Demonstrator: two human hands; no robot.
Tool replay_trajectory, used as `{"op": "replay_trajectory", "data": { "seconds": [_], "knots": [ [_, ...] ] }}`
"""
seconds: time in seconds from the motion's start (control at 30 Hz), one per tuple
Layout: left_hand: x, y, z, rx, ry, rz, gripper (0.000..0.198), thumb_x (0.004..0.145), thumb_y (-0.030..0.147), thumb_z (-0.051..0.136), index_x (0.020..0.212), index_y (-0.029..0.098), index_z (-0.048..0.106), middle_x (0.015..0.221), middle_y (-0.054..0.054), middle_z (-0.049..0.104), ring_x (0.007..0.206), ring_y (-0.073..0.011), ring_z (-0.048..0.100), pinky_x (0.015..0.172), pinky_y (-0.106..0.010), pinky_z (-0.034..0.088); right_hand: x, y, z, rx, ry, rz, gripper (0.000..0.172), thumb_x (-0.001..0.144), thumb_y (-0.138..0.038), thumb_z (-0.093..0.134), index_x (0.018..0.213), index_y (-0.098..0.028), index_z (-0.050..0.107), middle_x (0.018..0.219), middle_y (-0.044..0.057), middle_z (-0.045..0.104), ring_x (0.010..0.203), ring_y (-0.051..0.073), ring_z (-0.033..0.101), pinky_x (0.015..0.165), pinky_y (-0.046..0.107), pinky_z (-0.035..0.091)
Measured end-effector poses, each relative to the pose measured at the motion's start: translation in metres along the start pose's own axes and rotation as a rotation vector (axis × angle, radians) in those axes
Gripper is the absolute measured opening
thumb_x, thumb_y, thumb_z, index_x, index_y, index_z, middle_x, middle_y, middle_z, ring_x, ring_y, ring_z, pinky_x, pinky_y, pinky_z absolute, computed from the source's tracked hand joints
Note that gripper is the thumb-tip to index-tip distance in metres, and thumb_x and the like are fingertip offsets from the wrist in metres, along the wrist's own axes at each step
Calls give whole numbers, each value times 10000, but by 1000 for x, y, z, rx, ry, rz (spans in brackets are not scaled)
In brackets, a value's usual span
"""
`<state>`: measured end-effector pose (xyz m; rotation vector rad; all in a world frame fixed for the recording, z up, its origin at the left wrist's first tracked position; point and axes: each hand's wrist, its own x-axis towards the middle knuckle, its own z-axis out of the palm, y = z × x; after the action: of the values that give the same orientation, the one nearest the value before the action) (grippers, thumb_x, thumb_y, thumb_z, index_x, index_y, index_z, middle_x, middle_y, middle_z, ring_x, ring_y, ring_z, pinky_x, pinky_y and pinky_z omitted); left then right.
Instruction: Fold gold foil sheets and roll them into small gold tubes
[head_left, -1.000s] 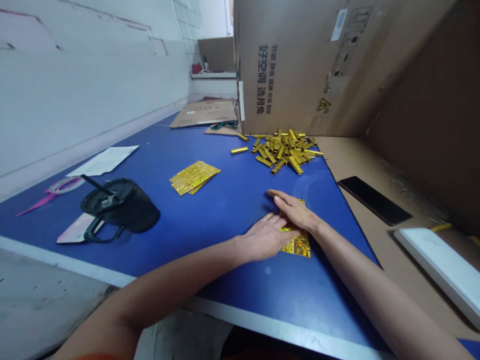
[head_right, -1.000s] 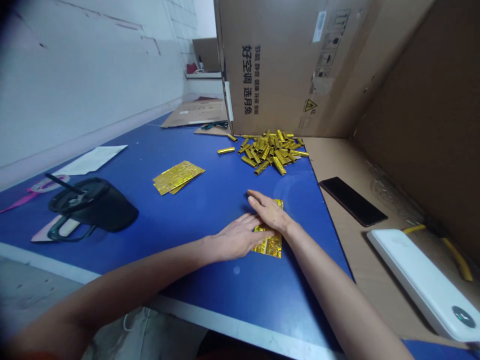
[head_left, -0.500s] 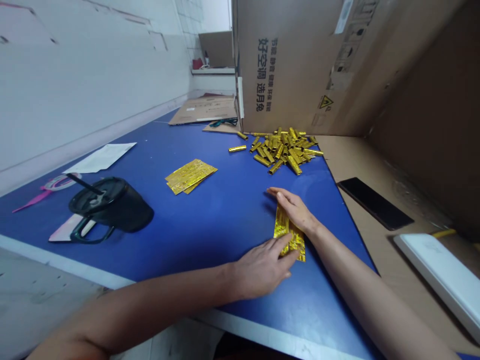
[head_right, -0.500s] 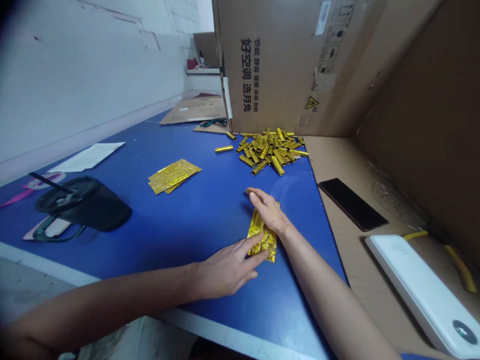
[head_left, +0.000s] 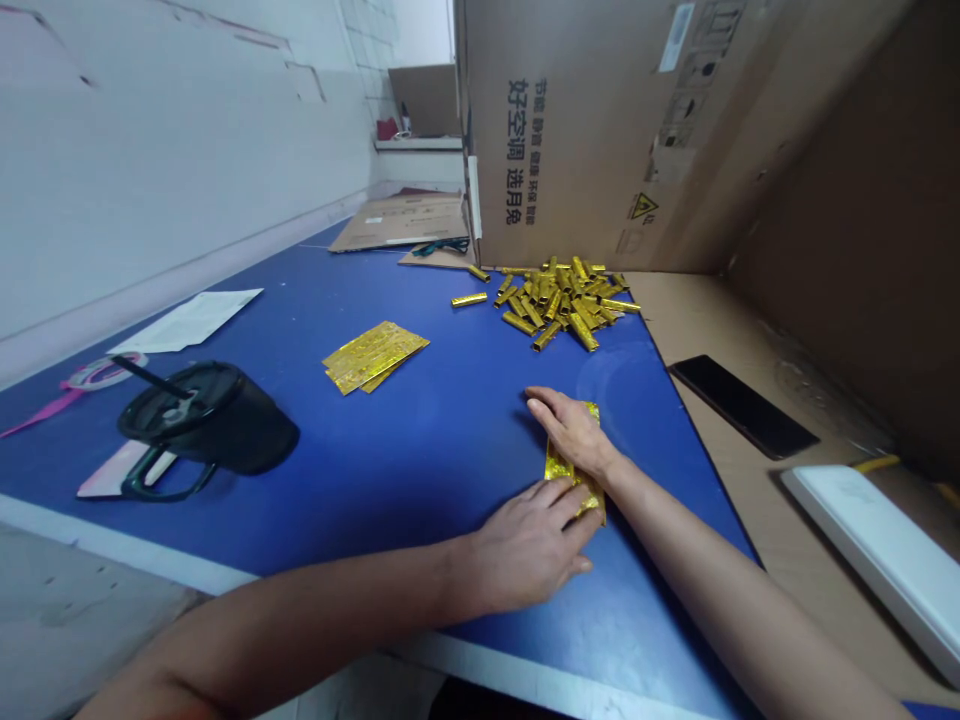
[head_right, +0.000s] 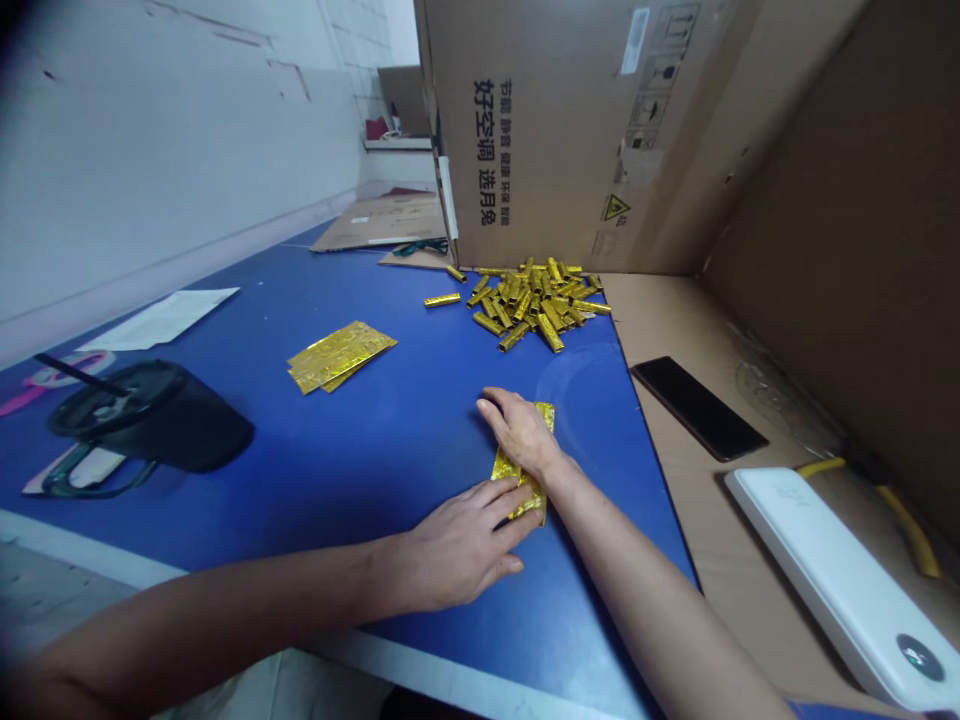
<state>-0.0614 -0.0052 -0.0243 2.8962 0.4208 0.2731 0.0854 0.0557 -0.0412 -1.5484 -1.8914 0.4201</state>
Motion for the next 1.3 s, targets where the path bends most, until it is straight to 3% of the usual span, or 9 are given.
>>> {"op": "replay_trajectory", "data": {
  "seconds": [0.2,0.4,0.5,0.57,0.7,0.9,1.1,1.23,1.3],
  "knots": [
    [2,-1,1,39,-5,-4,486,776,383,535,1178,134,425,1188,-97,468,1131,-228,387,964,-323,300,6,1,-1,-215,-26,-124,475,838,-431,389,1177,-114,488,1207,140,520,1152,244,430,969,417,324],
    [0,0,-3,9,2,-41,477,763,397,545,1164,163,435,1202,-114,427,1105,-246,409,922,-339,347,-2,6,-43,-169,110,-27,349,831,-360,426,1103,-178,546,1108,75,600,1047,209,527,903,365,406],
    [0,1,-5,-29,-4,-87,473,739,388,572,1143,172,454,1181,-121,412,1033,-241,456,875,-338,385,-21,9,-56,-213,-25,15,240,825,-270,434,972,-202,611,958,45,661,907,194,598,806,339,468],
    [0,1,-6,-47,-16,-89,464,742,383,568,1138,167,460,1131,-113,441,1028,-238,454,877,-338,384,-33,11,-58,-272,-114,-22,223,815,-230,444,946,-211,623,1020,45,643,952,190,581,839,346,452],
    [1,0,-6,-38,-13,-65,470,755,377,553,1152,148,448,1149,-119,449,1109,-247,392,939,-348,334,-44,18,-54,-365,-257,-79,351,803,-290,478,1129,-177,540,1247,93,495,1170,226,416,961,446,334],
    [2,-4,-5,-114,-7,-89,461,779,377,520,1164,146,417,1184,-113,436,1110,-237,403,929,-346,359,-47,26,-49,-298,-254,-63,487,797,-347,492,1258,-216,405,1317,91,405,1224,220,333,992,499,253],
    [8,-26,-12,-107,-33,-110,332,799,69,378,1115,152,436,1067,-64,502,956,-155,506,820,-258,423,-49,32,-46,-247,-231,-69,555,786,-332,517,1302,-245,331,1311,81,418,1228,221,324,998,509,237],
    [21,-50,-21,108,-83,-60,164,815,195,457,962,156,520,920,-58,569,905,-197,510,788,-314,408,-49,33,-46,-270,-247,-81,551,791,-350,507,1300,-232,334,1317,87,408,1232,215,319,1003,503,227],
    [28,-61,-23,137,-84,-42,203,797,284,519,958,160,527,949,-60,577,931,-200,507,806,-317,393,-48,32,-46,-271,-248,-80,538,793,-350,501,1294,-233,344,1312,86,417,1228,216,326,1003,508,222]
  ]
}}
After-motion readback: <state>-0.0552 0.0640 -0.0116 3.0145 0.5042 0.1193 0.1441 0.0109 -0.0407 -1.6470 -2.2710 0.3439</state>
